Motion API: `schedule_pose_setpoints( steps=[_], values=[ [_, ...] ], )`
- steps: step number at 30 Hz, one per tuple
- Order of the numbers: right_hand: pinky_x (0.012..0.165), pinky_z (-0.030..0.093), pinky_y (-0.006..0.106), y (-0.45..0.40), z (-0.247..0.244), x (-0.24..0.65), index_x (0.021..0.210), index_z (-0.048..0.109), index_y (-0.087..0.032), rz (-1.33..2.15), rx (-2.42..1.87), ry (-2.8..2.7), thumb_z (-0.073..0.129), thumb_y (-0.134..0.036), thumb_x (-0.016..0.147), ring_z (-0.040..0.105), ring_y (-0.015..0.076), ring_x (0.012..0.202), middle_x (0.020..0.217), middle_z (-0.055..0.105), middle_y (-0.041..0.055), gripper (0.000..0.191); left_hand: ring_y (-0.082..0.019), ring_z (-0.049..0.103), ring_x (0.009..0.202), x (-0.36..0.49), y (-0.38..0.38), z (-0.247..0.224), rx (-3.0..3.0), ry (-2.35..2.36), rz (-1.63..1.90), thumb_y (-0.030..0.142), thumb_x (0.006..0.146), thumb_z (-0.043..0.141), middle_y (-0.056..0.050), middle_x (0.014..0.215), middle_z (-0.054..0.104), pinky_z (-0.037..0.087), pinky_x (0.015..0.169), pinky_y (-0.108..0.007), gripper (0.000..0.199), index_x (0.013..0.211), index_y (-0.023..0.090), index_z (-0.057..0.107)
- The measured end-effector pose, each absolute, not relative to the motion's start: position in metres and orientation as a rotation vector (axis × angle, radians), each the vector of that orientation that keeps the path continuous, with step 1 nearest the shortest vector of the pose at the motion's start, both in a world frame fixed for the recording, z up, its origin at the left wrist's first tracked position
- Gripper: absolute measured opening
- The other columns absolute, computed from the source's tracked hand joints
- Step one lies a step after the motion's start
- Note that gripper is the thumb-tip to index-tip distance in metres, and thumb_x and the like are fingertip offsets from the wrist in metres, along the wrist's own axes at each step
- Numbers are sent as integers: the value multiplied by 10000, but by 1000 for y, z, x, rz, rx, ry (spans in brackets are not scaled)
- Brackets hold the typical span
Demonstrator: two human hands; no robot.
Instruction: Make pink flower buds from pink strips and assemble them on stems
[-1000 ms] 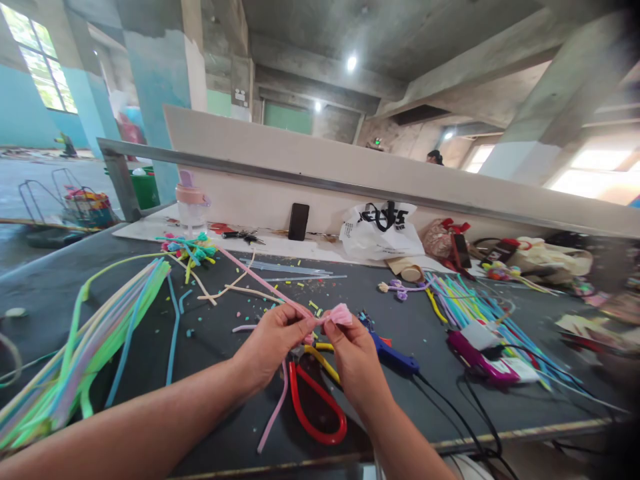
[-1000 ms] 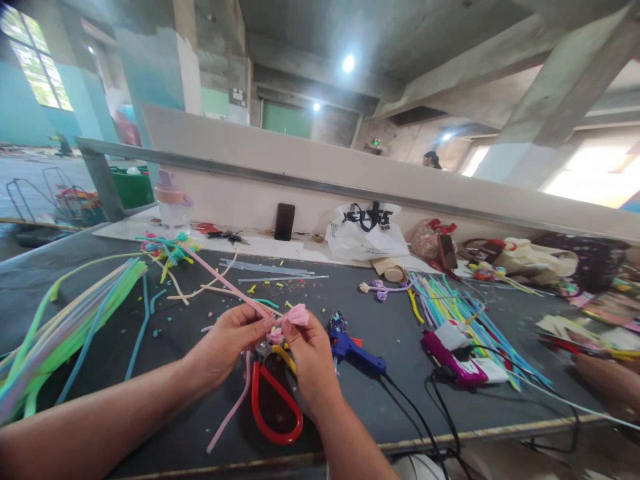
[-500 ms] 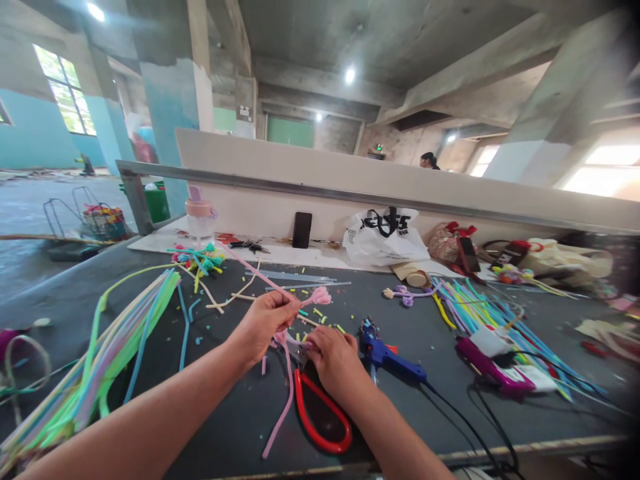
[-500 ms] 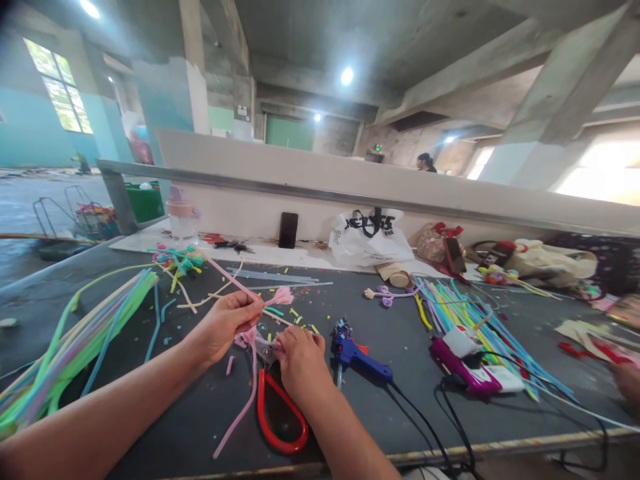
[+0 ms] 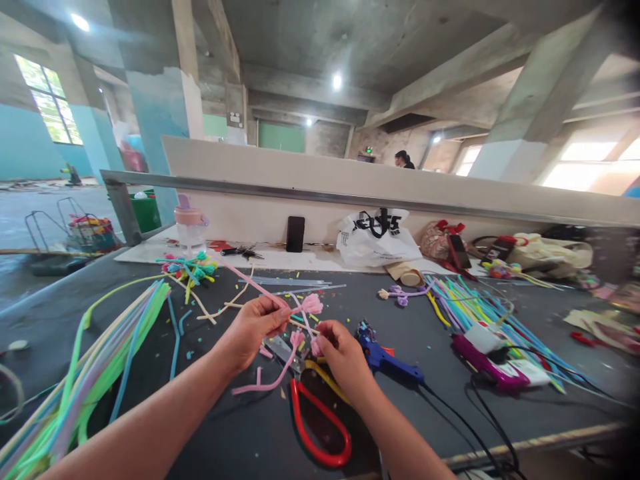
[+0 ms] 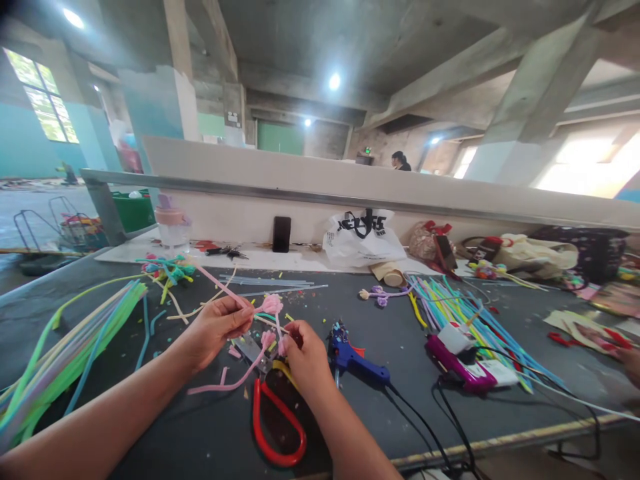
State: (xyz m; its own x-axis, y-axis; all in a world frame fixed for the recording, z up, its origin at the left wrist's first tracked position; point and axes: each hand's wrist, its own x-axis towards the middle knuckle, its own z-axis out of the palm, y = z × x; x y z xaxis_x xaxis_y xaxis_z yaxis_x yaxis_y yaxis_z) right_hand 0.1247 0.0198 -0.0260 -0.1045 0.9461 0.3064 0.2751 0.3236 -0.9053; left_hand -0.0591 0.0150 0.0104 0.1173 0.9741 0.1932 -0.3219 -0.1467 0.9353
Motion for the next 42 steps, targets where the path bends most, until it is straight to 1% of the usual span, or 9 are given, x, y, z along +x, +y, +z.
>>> schedule_pose_setpoints(
  steps=[5,8,10,15,20,30,34,37,42],
  values=[
    [565,433,232,15,-7,130,840,616,-168,1258,-930,-1360,601,-359,742,517,111,583,713,600,8,215,-48,418,486,-54,3,18,1255,738,1265,271,694,703,17,638,593,284,460,-174,147,766,150,663],
    [535,427,188,9,3,132,771,651,-149,1667,-711,-1078,714,-265,672,511,81,545,663,612,-1,165,-33,436,521,-48,-5,21,1334,783,1206,243,673,716,-35,1002,625,319,476,-181,111,705,141,686],
    [528,431,173,5,6,132,750,663,-133,1817,-639,-990,731,-211,664,528,76,541,658,629,11,135,-41,467,560,-44,-7,18,1354,776,1165,236,670,718,-51,1133,585,344,495,-184,110,676,129,695],
    [599,475,189,-2,7,124,815,684,-115,1960,-527,-860,683,-279,738,582,94,618,730,667,47,182,-93,529,583,-35,-5,6,1076,605,1174,255,687,718,-45,733,652,390,547,-201,169,783,117,699],
    [703,470,194,-8,1,110,903,695,-144,1781,-442,-942,748,-155,667,585,85,668,800,689,28,242,-90,557,625,-34,-4,4,895,428,1162,220,737,685,-65,748,658,419,615,-200,147,805,90,691],
    [815,444,301,-13,-13,106,967,674,-235,1376,-696,-1127,738,-258,677,572,174,880,940,655,20,298,-104,583,721,-31,-8,2,870,405,1143,151,749,672,-67,824,666,438,688,-205,172,911,98,692],
    [777,467,317,-14,-19,107,903,673,-254,1342,-630,-1113,744,-255,662,564,185,901,1047,611,36,252,-101,590,679,-32,-11,4,827,360,1125,156,756,666,-66,812,670,446,620,-198,203,954,114,677],
    [761,472,323,-18,-16,105,837,660,-254,1327,-534,-1070,733,-230,677,575,170,861,1057,595,26,178,-97,589,619,-34,-12,6,816,347,1120,188,757,667,-54,734,662,441,553,-187,109,836,113,683],
    [738,458,296,-16,17,121,789,644,-229,1185,-461,-905,748,-265,672,583,136,782,932,641,14,161,-90,576,567,-38,-12,10,809,382,1121,233,732,693,-44,653,647,418,508,-165,158,856,136,682]
  ],
)
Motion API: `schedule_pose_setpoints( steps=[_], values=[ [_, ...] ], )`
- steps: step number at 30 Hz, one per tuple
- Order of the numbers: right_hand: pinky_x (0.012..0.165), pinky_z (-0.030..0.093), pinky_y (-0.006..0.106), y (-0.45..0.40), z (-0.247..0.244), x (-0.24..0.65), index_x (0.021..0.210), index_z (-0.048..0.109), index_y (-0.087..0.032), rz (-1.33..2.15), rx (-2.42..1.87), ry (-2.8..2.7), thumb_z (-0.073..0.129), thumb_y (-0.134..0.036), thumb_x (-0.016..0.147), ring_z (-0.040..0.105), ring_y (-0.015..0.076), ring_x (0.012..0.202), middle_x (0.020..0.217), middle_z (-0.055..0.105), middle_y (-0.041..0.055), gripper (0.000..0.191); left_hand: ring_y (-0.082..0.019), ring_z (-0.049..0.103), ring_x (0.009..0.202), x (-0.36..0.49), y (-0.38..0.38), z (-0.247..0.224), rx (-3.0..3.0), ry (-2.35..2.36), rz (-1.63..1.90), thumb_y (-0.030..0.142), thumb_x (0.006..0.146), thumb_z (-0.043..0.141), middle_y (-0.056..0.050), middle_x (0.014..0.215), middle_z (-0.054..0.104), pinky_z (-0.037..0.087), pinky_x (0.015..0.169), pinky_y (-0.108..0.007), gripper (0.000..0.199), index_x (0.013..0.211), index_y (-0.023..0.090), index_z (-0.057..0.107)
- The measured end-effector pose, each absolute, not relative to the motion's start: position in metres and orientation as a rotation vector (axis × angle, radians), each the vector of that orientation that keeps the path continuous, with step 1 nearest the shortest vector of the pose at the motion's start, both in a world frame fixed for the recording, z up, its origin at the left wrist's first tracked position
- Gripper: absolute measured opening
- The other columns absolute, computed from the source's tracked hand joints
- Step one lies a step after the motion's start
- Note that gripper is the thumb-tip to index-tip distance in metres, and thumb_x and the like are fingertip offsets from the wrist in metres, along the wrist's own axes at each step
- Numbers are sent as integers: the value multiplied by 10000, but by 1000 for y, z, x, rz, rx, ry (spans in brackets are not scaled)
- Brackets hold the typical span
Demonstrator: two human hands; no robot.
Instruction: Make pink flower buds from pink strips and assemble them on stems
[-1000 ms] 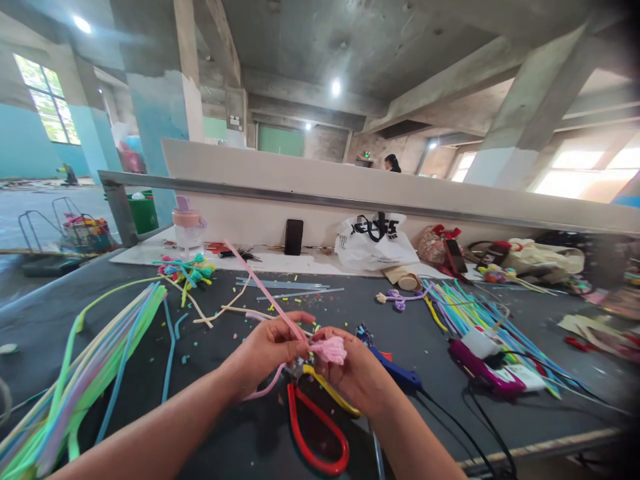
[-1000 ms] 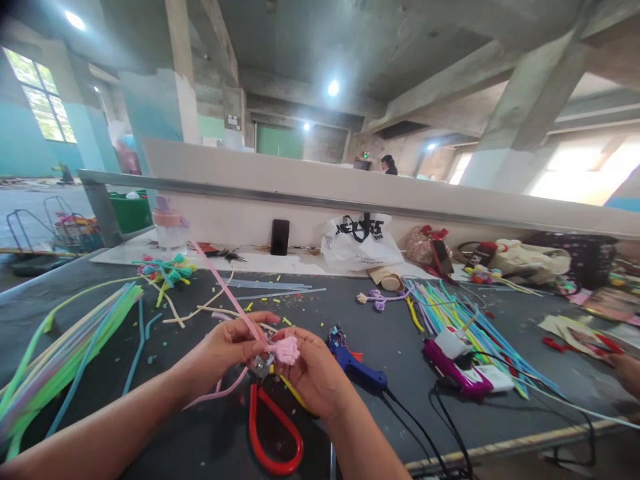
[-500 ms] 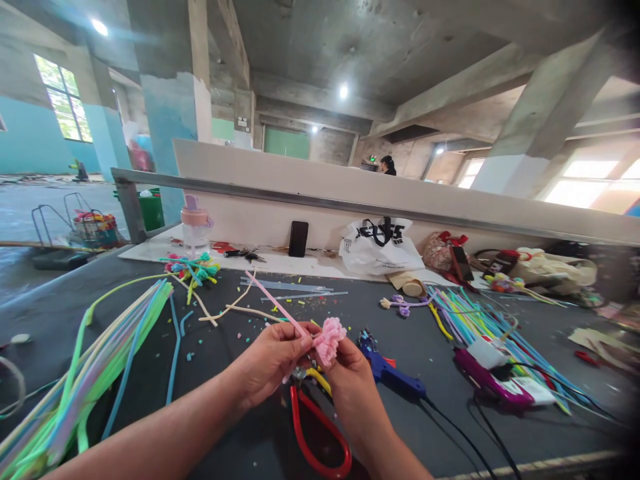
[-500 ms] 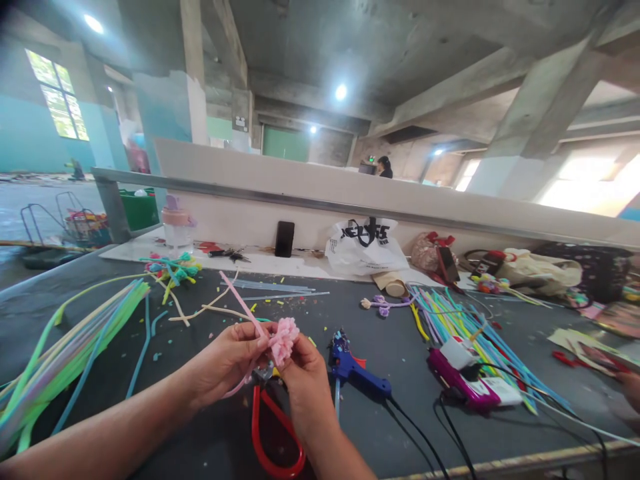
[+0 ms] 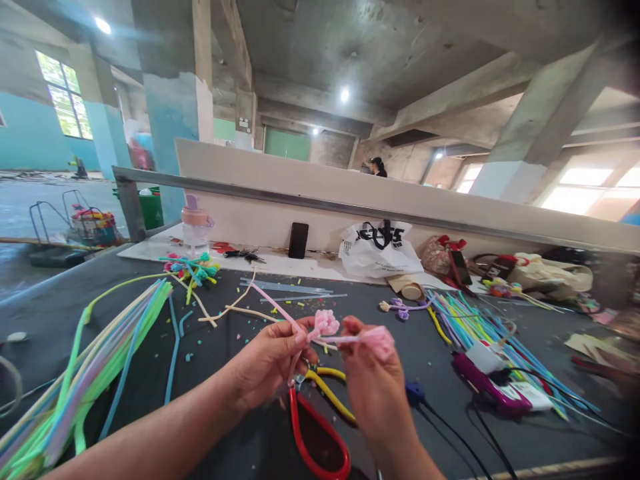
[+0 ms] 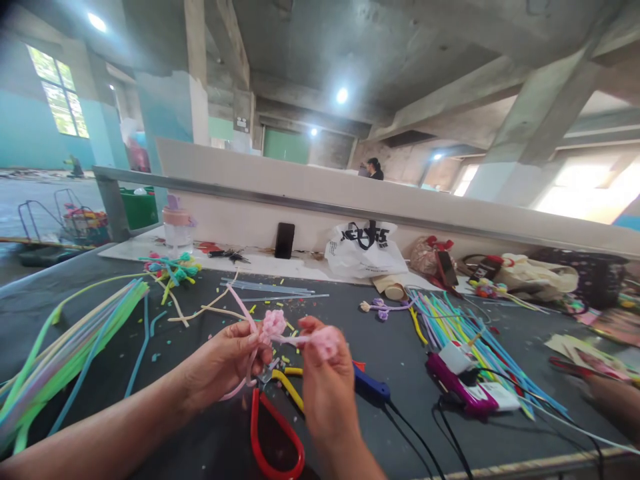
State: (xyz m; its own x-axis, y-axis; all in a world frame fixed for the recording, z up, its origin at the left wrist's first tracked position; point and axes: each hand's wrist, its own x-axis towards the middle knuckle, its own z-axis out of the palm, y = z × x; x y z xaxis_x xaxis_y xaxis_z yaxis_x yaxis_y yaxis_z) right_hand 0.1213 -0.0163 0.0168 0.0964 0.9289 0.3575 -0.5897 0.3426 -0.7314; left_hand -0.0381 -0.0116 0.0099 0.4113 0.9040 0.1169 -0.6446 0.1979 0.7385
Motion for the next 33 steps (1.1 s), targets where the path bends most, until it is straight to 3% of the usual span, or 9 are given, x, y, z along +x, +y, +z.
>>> schedule_pose_setpoints(
  steps=[4,6,8,10,12,18,24,33],
  values=[
    [710,463,292,-9,47,151,725,607,-239,1056,-409,-779,756,-249,659,572,114,696,684,596,-51,164,-70,517,504,-41,-11,12,878,379,1123,244,711,707,-31,643,616,353,447,-160,232,912,131,680],
    [610,466,270,-10,51,157,722,587,-241,1099,-459,-791,749,-258,668,542,110,586,581,542,-63,171,-51,475,485,-40,-12,13,897,391,1138,244,694,721,-17,655,600,332,453,-164,227,890,136,680],
    [437,374,204,-14,47,151,750,579,-250,1237,-526,-816,748,-247,670,464,85,453,535,508,-69,186,-42,446,490,-38,-13,12,903,419,1154,237,665,744,2,646,575,326,477,-169,214,842,136,677],
    [365,272,181,-20,37,136,759,583,-241,1397,-608,-866,746,-261,673,370,52,368,539,518,-64,186,-42,424,495,-36,-14,12,913,438,1172,232,650,755,15,612,544,304,477,-172,175,758,127,664],
    [375,264,166,-26,27,119,766,599,-218,1495,-629,-920,752,-268,665,341,34,375,535,512,-67,190,-47,422,494,-34,-13,11,915,454,1190,231,650,753,20,583,529,293,478,-179,159,685,121,644],
    [584,437,220,-27,12,101,763,623,-171,1504,-671,-1041,763,-259,652,543,95,567,650,633,-6,199,-110,535,550,-30,-14,9,960,451,1147,261,693,715,-28,622,606,385,587,-248,161,680,112,655],
    [416,294,175,-25,12,104,675,598,-154,1496,-799,-1028,768,-303,645,398,55,426,482,514,-53,227,-92,497,534,-28,-12,2,992,569,1213,267,698,716,-16,602,608,345,545,-222,163,705,112,666],
    [451,285,180,-26,3,102,725,661,-146,1416,-862,-1057,747,-286,664,369,52,473,552,525,-47,175,-104,564,669,-23,-20,12,842,545,1251,238,654,758,-44,803,677,409,616,-204,219,838,136,696]
  ],
)
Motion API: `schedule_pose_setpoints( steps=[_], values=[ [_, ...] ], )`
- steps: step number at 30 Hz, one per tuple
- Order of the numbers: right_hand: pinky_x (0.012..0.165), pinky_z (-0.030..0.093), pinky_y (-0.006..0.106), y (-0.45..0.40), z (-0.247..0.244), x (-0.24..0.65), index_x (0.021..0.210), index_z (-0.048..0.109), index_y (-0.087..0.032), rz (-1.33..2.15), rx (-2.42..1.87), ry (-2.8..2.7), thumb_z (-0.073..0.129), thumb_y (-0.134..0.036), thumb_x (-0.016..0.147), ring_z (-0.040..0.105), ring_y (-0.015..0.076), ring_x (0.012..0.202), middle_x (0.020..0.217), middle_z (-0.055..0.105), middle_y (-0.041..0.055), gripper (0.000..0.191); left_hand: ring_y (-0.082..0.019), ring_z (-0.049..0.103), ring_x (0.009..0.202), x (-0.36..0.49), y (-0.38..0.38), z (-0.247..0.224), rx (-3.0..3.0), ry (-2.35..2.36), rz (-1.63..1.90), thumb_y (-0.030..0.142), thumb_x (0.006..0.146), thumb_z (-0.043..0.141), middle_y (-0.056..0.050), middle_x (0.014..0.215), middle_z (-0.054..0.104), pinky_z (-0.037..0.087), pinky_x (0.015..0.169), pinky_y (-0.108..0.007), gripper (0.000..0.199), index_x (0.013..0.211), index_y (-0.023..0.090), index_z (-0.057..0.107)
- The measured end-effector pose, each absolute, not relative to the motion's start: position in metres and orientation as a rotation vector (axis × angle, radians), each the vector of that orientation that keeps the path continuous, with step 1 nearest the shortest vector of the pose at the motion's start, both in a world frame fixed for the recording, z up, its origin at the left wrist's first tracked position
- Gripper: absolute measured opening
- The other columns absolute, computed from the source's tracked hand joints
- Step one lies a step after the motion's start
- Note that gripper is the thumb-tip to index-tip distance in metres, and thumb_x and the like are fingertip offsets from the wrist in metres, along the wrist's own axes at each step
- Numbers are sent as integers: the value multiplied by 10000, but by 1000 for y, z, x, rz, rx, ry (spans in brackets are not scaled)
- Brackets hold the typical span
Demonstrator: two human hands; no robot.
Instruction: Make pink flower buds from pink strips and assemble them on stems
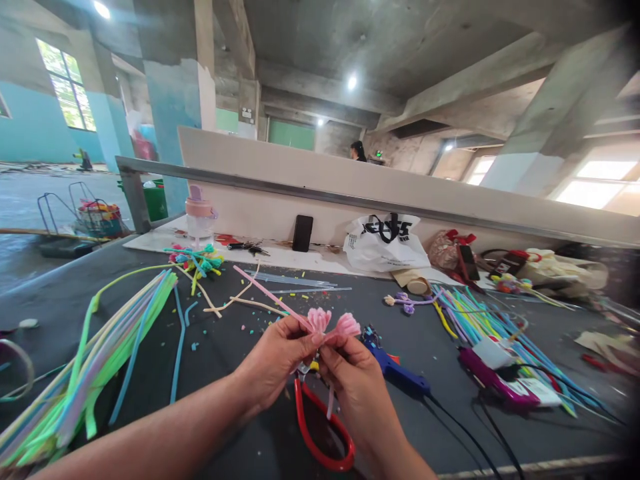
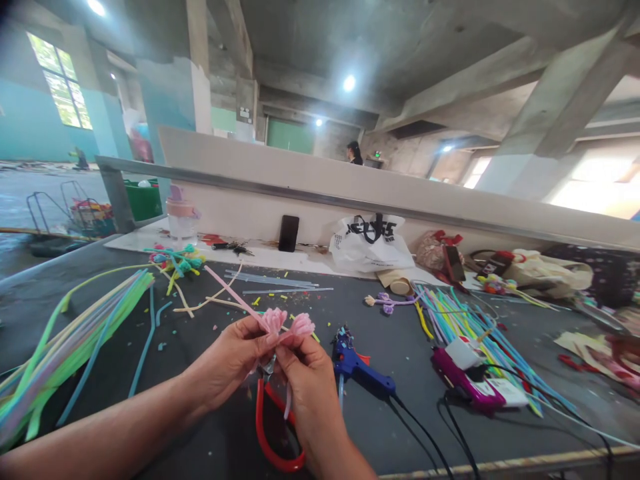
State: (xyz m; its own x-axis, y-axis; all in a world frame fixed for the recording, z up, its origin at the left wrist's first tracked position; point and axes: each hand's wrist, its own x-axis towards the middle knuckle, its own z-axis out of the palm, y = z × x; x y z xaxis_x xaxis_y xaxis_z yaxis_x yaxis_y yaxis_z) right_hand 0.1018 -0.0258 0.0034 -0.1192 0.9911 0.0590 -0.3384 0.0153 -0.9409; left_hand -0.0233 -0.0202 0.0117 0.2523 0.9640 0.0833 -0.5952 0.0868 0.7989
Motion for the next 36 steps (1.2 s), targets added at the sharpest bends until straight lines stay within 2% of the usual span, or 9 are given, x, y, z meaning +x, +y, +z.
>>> schedule_pose_setpoints(
  steps=[6,15,21,29,33,36],
  values=[
    [453,336,177,-25,3,97,658,641,-159,1488,-768,-943,774,-253,618,421,62,474,534,547,-42,168,-99,544,561,-21,-21,13,808,591,1235,260,606,785,-35,687,661,421,548,-219,243,779,114,695],
    [374,294,127,-30,3,93,681,600,-157,1601,-697,-824,771,-220,615,386,18,390,514,516,-66,194,-122,568,522,-22,-20,11,893,564,1198,271,698,712,-42,640,644,460,506,-246,193,771,95,677],
    [335,277,130,-29,3,95,730,577,-180,1638,-743,-857,774,-287,620,448,39,374,550,545,-65,249,-123,597,609,-26,-17,11,905,560,1263,241,690,724,-56,721,679,470,568,-225,168,783,105,690],
    [358,237,126,-24,3,96,673,618,-142,1600,-705,-870,780,-248,607,353,21,398,489,502,-57,205,-128,595,647,-24,-15,6,894,569,1245,217,682,731,-60,726,676,468,619,-229,149,759,96,691],
    [363,219,133,-26,3,94,670,614,-145,1599,-712,-875,779,-248,605,340,16,396,515,506,-58,205,-120,577,571,-24,-16,5,890,545,1230,228,703,712,-45,674,663,462,555,-235,136,746,103,682],
    [369,205,133,-27,4,94,677,602,-151,1584,-717,-907,769,-265,622,305,10,383,488,471,-75,209,-116,579,606,-24,-16,6,903,537,1250,217,710,707,-42,695,665,461,604,-235,121,754,106,686]
  ],
)
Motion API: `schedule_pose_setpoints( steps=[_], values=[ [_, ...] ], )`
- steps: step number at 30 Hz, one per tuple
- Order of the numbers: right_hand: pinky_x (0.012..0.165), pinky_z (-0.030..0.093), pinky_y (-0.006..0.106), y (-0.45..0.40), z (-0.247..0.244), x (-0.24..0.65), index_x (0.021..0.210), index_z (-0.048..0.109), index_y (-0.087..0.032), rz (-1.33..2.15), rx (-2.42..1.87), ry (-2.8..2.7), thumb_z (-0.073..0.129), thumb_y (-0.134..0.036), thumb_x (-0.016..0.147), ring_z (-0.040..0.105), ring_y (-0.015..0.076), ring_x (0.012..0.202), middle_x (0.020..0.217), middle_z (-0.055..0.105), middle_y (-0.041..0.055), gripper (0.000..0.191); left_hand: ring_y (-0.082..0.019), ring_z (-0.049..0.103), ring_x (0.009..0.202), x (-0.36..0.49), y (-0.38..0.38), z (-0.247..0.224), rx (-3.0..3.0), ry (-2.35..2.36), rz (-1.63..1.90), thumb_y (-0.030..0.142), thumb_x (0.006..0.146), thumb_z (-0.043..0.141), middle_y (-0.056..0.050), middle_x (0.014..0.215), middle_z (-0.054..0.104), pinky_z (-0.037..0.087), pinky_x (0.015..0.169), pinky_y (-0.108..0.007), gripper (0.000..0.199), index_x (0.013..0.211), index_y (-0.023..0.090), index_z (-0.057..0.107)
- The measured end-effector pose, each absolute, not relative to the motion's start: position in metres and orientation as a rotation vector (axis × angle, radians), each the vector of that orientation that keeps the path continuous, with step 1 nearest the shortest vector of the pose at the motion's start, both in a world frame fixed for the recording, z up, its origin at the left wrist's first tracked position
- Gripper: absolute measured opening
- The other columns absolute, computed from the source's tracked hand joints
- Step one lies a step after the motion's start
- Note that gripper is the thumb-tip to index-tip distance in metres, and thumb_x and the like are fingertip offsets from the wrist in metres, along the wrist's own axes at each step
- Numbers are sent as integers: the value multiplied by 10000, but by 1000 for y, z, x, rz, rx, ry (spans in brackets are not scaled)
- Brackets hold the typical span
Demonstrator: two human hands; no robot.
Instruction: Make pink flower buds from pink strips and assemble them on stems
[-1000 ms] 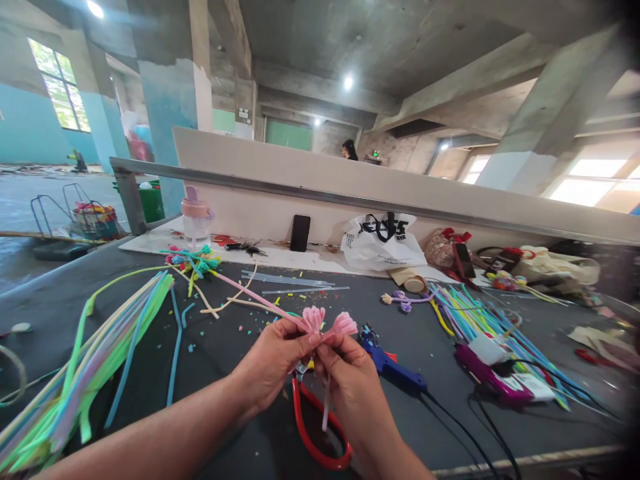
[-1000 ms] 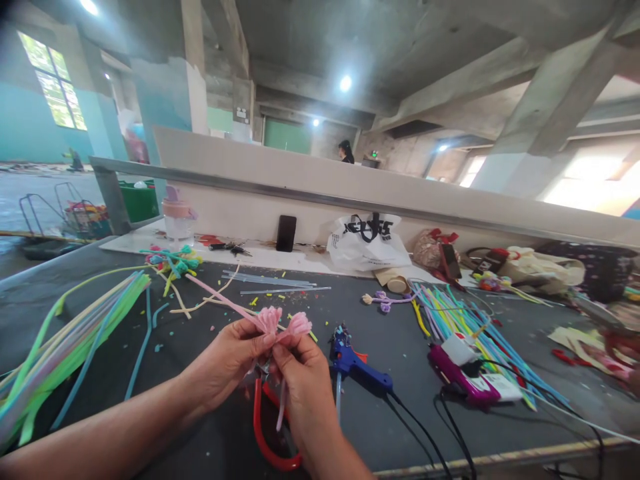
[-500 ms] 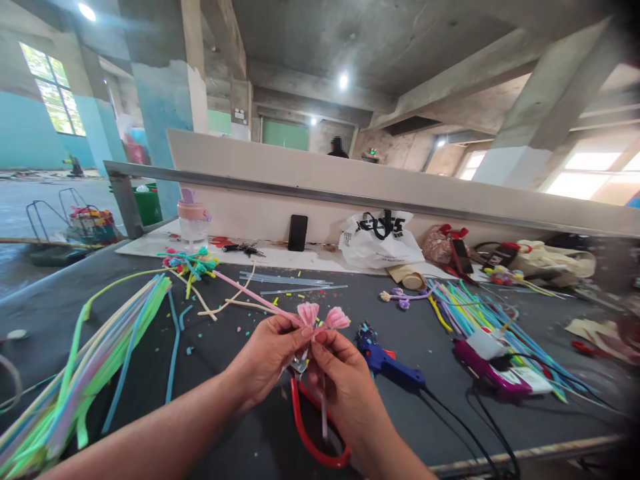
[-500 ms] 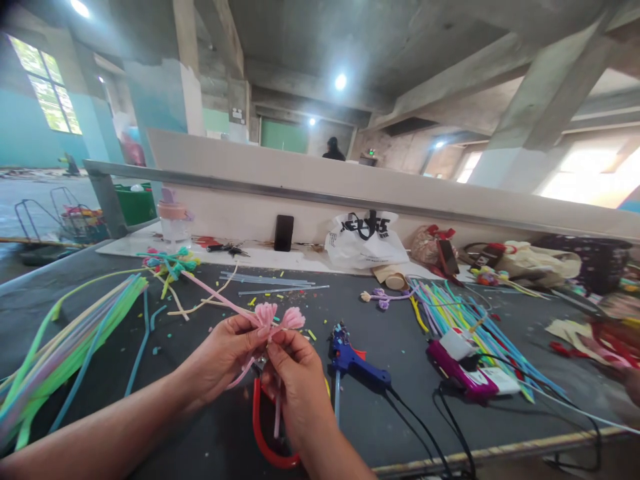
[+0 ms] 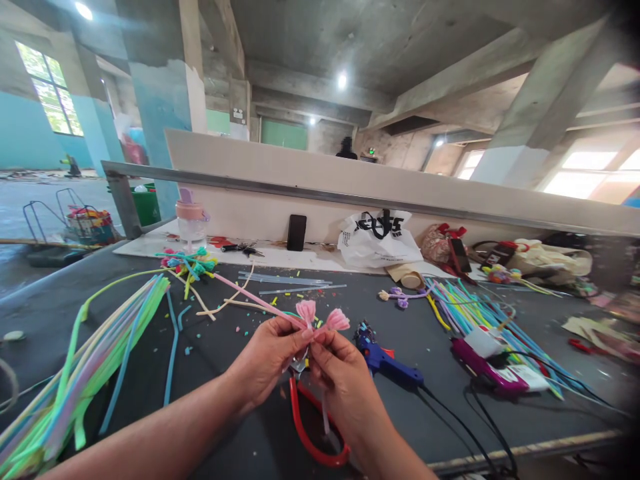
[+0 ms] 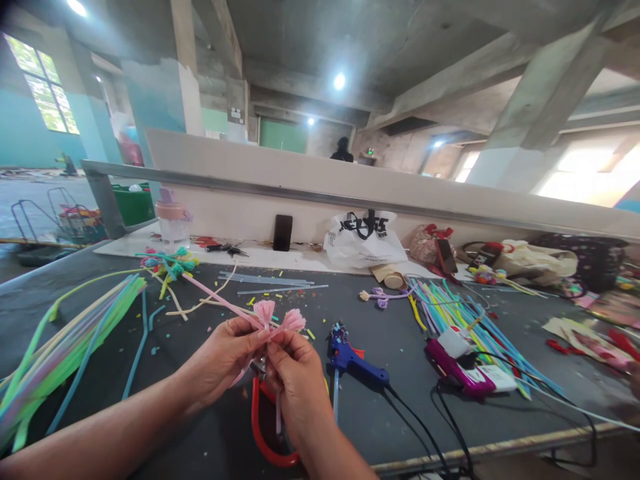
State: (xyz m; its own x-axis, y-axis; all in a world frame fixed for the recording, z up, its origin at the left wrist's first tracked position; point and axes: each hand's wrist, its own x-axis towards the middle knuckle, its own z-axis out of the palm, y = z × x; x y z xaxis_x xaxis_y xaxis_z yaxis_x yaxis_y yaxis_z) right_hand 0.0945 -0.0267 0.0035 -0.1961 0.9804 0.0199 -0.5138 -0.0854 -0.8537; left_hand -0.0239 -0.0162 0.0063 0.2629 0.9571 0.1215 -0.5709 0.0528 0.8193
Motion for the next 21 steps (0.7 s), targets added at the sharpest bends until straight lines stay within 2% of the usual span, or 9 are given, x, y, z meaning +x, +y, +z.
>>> schedule_pose_setpoints(
  steps=[3,9,17,21],
  values=[
    [373,195,136,-26,4,95,701,593,-159,1585,-727,-946,750,-282,648,255,11,368,432,414,-99,206,-117,586,677,-24,-16,6,916,539,1277,198,712,707,-44,724,669,450,683,-231,105,758,105,693],
    [376,190,146,-26,2,97,712,579,-162,1569,-749,-980,733,-285,668,252,18,375,433,392,-102,202,-135,593,698,-25,-16,5,928,551,1255,218,712,705,-34,682,656,443,703,-248,119,760,110,695],
    [364,182,139,-30,4,94,742,599,-159,1597,-717,-871,758,-266,638,251,7,373,466,427,-98,218,-123,590,701,-23,-15,4,904,535,1288,220,705,712,-57,773,690,436,684,-228,143,800,113,698],
    [368,209,127,-30,0,93,760,612,-168,1609,-689,-822,757,-244,640,289,2,376,515,495,-82,203,-119,586,695,-22,-16,6,885,514,1294,218,700,716,-51,773,689,437,694,-231,140,797,119,696]
  ],
)
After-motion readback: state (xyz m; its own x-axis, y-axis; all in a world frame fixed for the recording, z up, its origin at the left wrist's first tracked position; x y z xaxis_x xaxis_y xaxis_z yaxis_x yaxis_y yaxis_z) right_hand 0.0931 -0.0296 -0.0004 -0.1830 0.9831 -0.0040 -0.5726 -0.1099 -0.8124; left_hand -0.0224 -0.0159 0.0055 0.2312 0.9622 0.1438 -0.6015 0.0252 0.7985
